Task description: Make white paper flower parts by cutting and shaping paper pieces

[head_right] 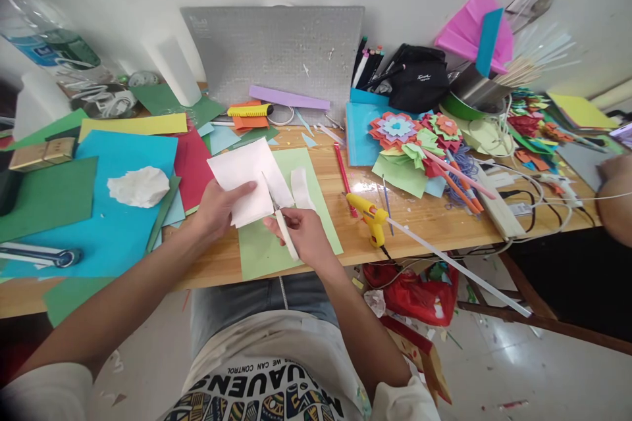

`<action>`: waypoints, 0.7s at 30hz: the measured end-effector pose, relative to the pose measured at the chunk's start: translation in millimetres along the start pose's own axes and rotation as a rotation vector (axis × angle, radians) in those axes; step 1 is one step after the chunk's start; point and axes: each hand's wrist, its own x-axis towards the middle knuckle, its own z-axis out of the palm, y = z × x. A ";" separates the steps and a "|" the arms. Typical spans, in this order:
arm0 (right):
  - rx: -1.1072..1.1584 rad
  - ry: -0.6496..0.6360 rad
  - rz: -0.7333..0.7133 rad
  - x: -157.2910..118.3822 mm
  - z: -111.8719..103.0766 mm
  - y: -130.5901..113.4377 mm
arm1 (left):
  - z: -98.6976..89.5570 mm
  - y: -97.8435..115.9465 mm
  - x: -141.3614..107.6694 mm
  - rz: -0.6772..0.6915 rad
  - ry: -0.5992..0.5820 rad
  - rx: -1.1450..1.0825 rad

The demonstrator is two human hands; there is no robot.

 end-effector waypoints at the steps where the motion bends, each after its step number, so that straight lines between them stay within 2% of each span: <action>1: -0.007 0.000 0.000 0.4 -0.5 -0.5 | 0.3 0.3 -0.1 0.005 0.003 0.007; 4: -0.028 -0.006 0.019 -0.6 -5.0 -0.6 | 0.4 0.6 0.6 -0.004 0.016 0.026; 8: -0.042 -0.051 0.141 -7.7 -13.8 -4.1 | 0.0 -1.1 2.1 0.040 0.050 0.032; 11: -0.040 -0.088 0.172 -10.8 -15.8 -10.6 | 0.4 -2.1 1.5 0.068 0.052 0.054; 14: -0.004 -0.058 0.154 -7.5 -14.0 -15.3 | 0.8 -1.3 -0.3 0.051 0.009 0.059; 21: -0.055 -0.086 -0.009 10.9 -12.2 -9.5 | 1.5 4.0 -4.4 -0.154 -0.110 0.019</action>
